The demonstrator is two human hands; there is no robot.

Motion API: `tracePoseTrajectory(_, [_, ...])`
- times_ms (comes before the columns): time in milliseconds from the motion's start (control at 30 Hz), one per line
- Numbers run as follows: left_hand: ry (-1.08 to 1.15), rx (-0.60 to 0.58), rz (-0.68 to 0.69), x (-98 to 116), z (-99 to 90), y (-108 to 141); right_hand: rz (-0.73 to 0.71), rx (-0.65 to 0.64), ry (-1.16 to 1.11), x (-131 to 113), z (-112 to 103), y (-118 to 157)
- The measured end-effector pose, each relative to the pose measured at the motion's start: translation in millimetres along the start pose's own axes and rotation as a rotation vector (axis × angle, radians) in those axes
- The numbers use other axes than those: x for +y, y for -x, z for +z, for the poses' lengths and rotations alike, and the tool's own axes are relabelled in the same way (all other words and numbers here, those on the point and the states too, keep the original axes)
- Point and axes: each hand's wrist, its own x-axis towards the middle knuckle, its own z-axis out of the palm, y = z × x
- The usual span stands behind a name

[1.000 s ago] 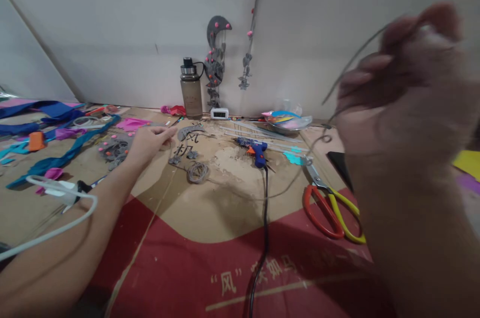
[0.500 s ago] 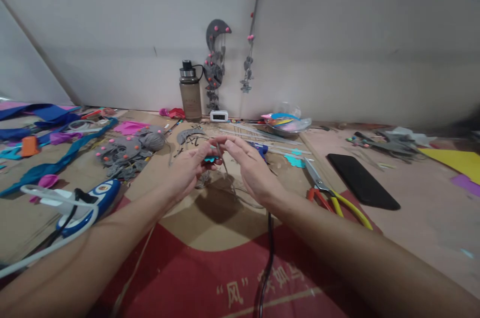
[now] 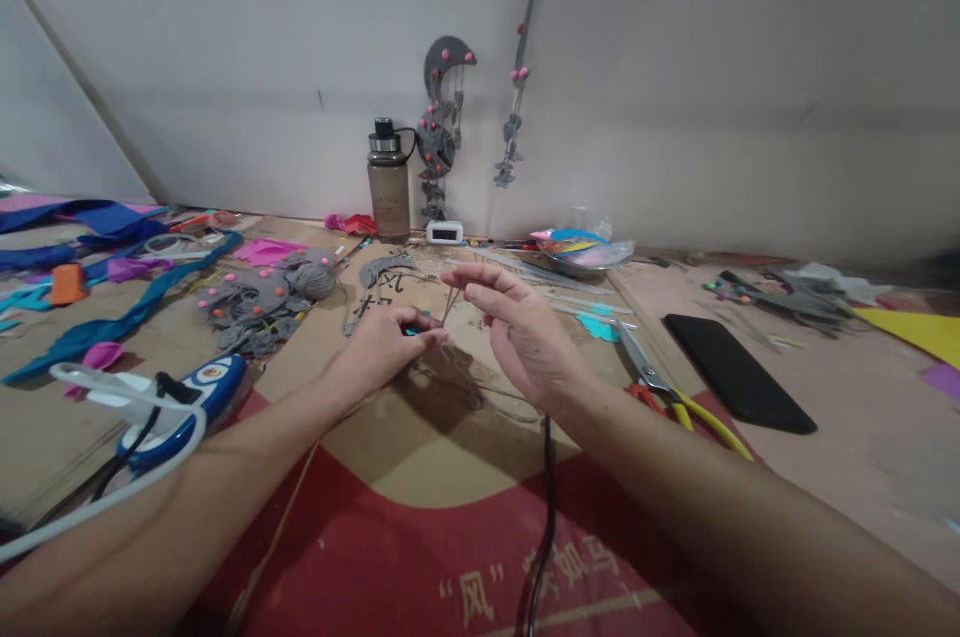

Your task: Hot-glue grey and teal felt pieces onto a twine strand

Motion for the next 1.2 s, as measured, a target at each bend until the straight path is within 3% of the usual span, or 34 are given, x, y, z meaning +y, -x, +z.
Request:
tracePoseTrajectory(167, [-0.038, -0.003, 0.008, -8, 3.2, -2, -0.023, -0.032, 0.009, -5, 2, 1])
tracePoseTrajectory(467, [-0.127, -0.041, 0.08, -23, -1.5, -9, -0.045, 0.099, 0.05, -20, -6, -6])
tracePoseTrajectory(767, [-0.189, -0.236, 0.149, -18, -8.5, -8, -0.157, 0.237, 0.071, -40, -24, -19])
tracePoseTrajectory(867, [-0.173, -0.427, 0.188, -13, -19.1, -7, -0.148, 0.245, 0.252, -27, -27, -21])
tracePoseTrajectory(933, [-0.194, -0.543, 0.168, -11, -29.4, -9, -0.165, 0.2, 0.505, -12, -30, -20])
tracePoseTrajectory(1100, [-0.19, -0.47, 0.01, -10, -51.0, -16, -0.177, -0.047, 1.271, 24, -36, -11])
tracePoseTrajectory(1200, [0.042, -0.364, -0.037, -17, -49.7, -20, -0.164, -0.123, 1.291, 31, -35, -4])
